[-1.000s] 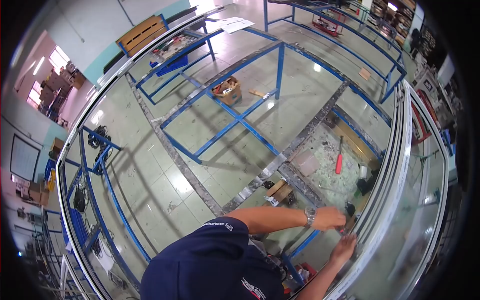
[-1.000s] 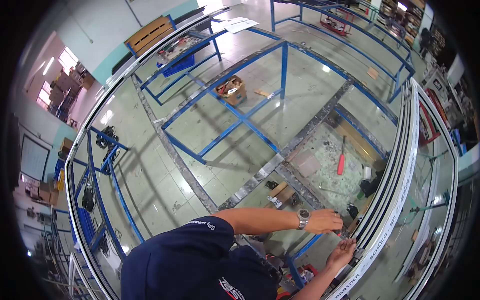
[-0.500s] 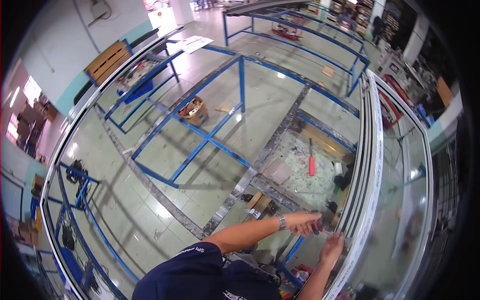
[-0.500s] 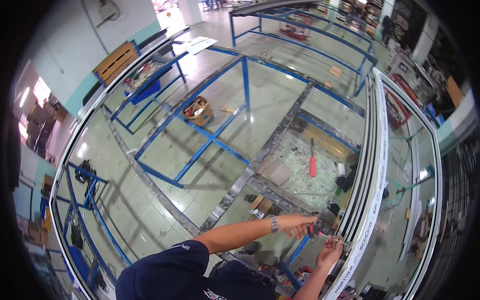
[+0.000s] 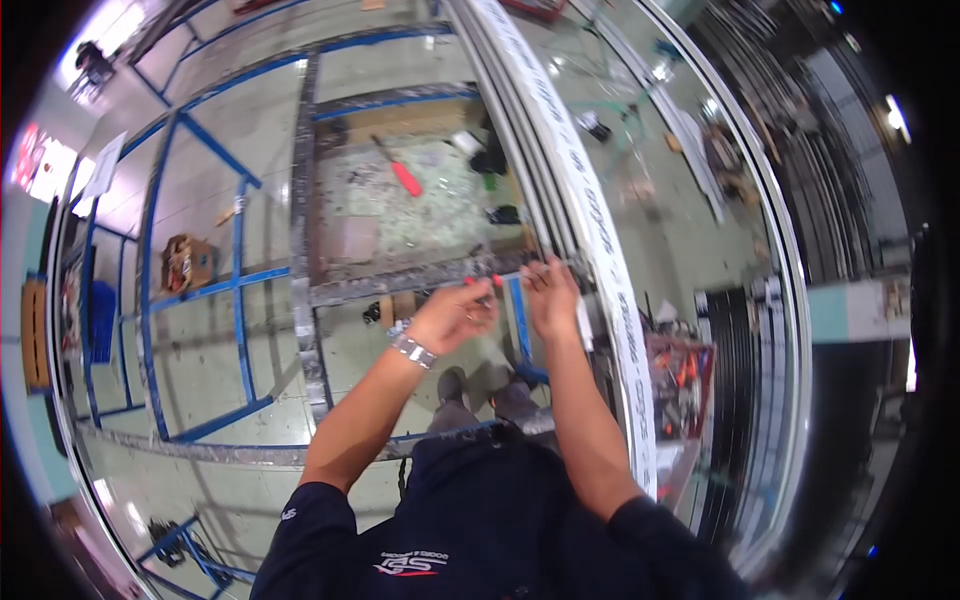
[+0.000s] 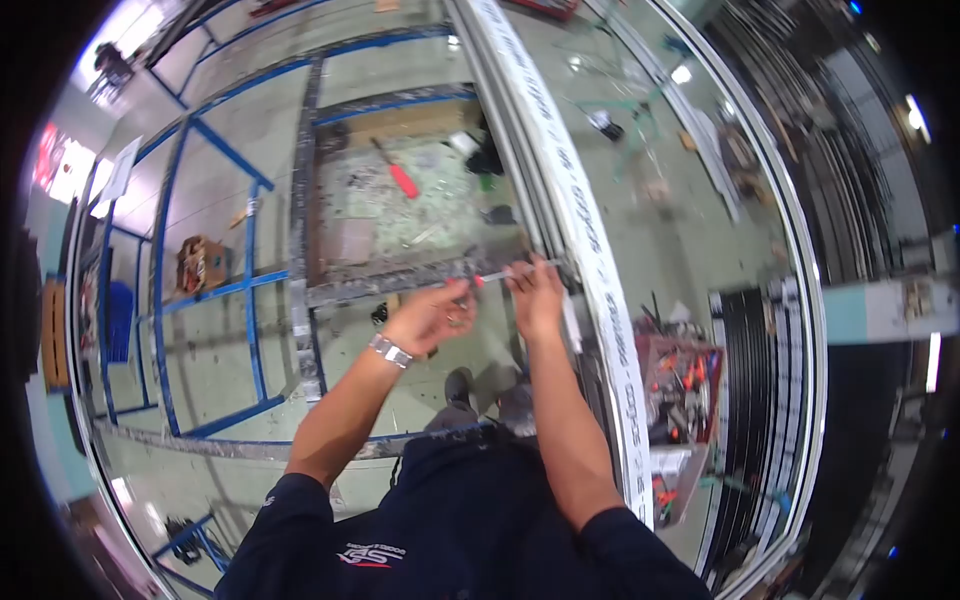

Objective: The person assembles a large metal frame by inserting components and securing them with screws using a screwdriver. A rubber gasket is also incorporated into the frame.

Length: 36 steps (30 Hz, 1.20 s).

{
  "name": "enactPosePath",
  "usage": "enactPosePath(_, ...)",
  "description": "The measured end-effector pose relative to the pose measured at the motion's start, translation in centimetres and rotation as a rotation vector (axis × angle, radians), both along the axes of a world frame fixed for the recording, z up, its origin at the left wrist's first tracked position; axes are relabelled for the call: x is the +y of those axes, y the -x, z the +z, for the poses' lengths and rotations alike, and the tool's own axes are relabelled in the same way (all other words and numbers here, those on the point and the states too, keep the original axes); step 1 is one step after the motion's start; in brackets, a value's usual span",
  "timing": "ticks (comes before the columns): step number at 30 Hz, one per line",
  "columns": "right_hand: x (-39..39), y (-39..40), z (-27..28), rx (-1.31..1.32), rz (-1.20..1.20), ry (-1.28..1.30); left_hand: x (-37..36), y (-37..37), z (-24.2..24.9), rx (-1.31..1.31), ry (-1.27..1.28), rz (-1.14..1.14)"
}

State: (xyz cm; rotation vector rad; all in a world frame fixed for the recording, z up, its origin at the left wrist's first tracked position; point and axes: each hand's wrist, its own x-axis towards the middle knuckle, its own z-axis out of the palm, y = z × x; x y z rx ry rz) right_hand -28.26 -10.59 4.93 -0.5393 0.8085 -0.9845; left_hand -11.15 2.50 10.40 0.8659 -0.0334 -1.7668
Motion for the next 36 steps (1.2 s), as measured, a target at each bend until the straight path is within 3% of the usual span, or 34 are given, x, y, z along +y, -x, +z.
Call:
enactPosePath(6, 0.1, 0.0, 1.9, -0.024, -0.002, -0.06, 0.6, 0.9, -0.1, -1.441, 0.356, -0.033)
enactPosePath(7, 0.2, 0.0, 2.1, -0.024, 0.006, -0.069, 0.5, 0.6, 0.2, -1.456, 0.44, -0.007)
enactPosePath(10, 0.0, -0.1, 3.0, -0.034, 0.005, -0.111, -0.6, -1.0, -1.7, -1.949, 0.673, 0.069)
enactPosePath(14, -0.1, -0.6, 3.4, 0.014, -0.021, -0.127, -0.4, -2.7, -1.1, -2.01, 0.629, -0.035)
enactPosePath(16, -0.1, -0.5, 3.0, 0.042, -0.022, -0.105, 0.1, -2.1, -0.5, -1.397, 0.191, -0.141)
enactPosePath(19, 0.0, 0.0, 2.5, 0.051, -0.011, -0.084, 0.5, -2.0, -1.7, -0.498, -0.241, -0.241)
enactPosePath(22, 0.2, 0.3, 2.2, 0.042, -0.018, -0.069, 0.0, -0.7, -1.3, -0.289, -0.314, -0.274)
enactPosePath(26, -0.1, -0.1, 2.1, 0.05, -0.031, -0.04, -0.2, 1.2, 0.4, -0.02, -0.318, -0.06)
enactPosePath(29, 0.4, -0.2, 1.9, 0.021, -0.041, -0.041, -0.8, 0.9, -3.3, 0.201, -0.144, 0.062)
enactPosePath(32, 0.3, -0.3, 1.7, -0.01, -0.049, -0.052, -1.3, 1.9, -1.9, 0.062, -0.15, 0.229)
enactPosePath(36, 0.2, -0.5, 1.9, -0.027, -0.07, -0.098, -1.5, 3.8, -2.6, -0.295, 0.122, 0.38)
